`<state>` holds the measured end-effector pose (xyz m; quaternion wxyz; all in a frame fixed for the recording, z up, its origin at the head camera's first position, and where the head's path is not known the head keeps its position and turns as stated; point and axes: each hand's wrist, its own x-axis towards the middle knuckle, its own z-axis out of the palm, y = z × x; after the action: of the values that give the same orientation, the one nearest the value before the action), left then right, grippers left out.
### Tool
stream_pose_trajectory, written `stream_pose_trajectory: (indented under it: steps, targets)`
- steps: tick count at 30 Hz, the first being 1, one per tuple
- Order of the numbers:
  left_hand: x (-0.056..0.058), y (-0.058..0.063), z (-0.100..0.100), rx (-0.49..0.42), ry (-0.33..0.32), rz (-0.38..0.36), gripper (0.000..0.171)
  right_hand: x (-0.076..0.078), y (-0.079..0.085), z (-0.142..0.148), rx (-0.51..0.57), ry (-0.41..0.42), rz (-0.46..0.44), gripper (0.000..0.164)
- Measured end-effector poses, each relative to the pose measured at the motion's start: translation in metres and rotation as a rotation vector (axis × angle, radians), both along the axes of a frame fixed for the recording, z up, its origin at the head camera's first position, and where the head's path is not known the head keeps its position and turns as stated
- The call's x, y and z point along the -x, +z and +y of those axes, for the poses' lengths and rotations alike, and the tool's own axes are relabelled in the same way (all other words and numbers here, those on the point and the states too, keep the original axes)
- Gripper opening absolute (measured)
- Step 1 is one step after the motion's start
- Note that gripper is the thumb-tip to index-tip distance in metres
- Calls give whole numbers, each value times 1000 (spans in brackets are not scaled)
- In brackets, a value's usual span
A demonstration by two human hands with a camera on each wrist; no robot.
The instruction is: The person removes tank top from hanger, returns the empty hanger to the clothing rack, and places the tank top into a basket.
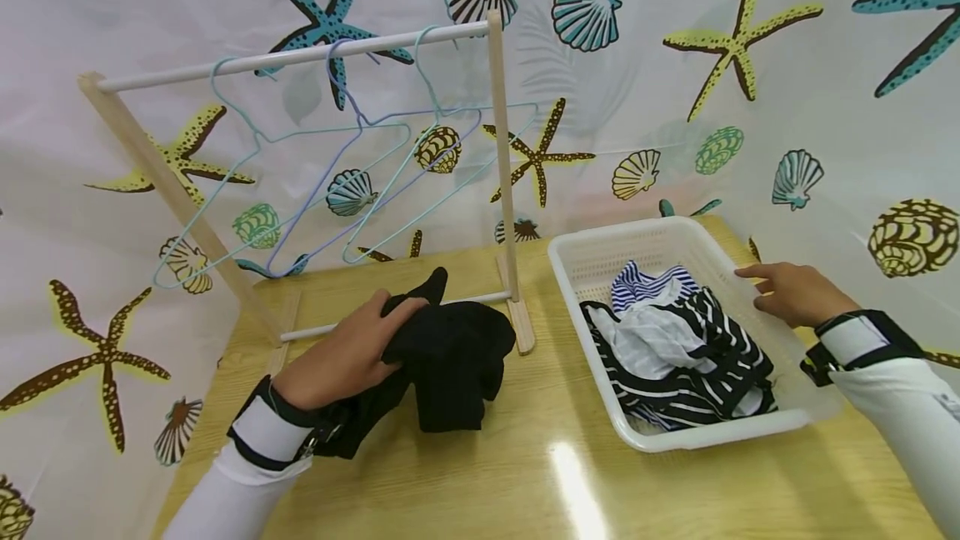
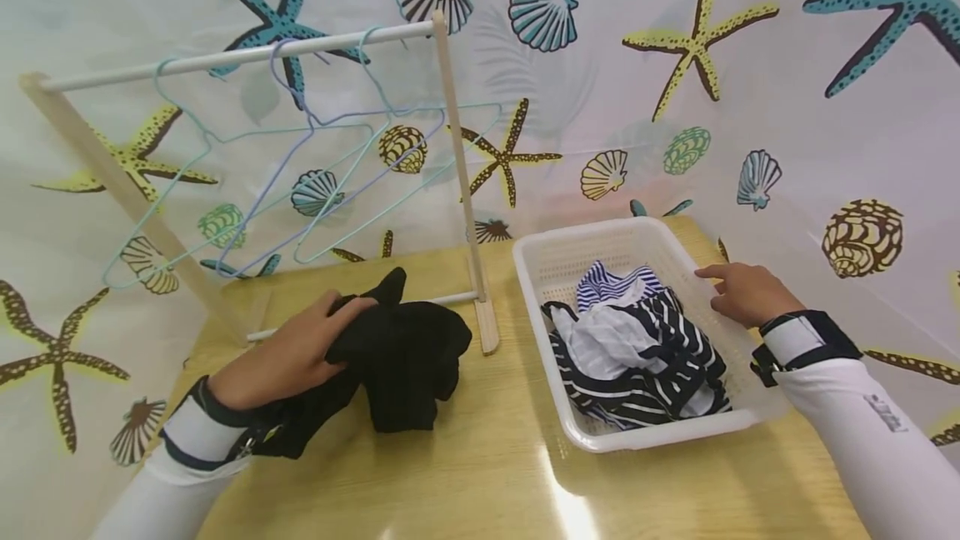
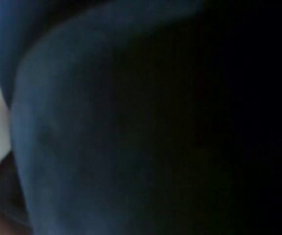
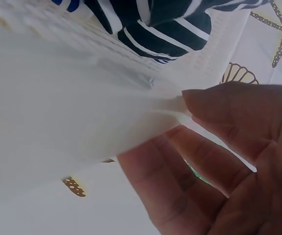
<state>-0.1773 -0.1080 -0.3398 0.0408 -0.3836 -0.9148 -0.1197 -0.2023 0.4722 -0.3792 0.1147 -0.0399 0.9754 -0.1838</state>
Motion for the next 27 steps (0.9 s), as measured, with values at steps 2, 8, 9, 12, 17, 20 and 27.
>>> stream_pose_trajectory:
  steps: [2, 8, 9, 12, 17, 20, 27]
  targets:
    - [3, 13, 8, 10, -35, 20, 81, -1, 0, 2, 10, -4, -16, 54]
    - [14, 54, 42, 23, -126, 70, 78, -4, 2, 7, 7, -22, -18, 56]
    - [17, 59, 48, 24, -142, 82, 76, -4, 2, 7, 7, -28, -18, 56]
    - [22, 71, 67, 28, -190, 106, 72, -4, 3, 6, 11, -29, -20, 56]
    - [33, 86, 99, 25, -288, 147, 63, -3, 2, 2, 28, -10, -13, 55]
    - [41, 95, 122, 39, -330, 171, 61, -4, 2, 1, 30, -10, -12, 54]
    - [61, 108, 178, 83, -377, 182, 55, -4, 3, 1, 27, -4, -3, 54]
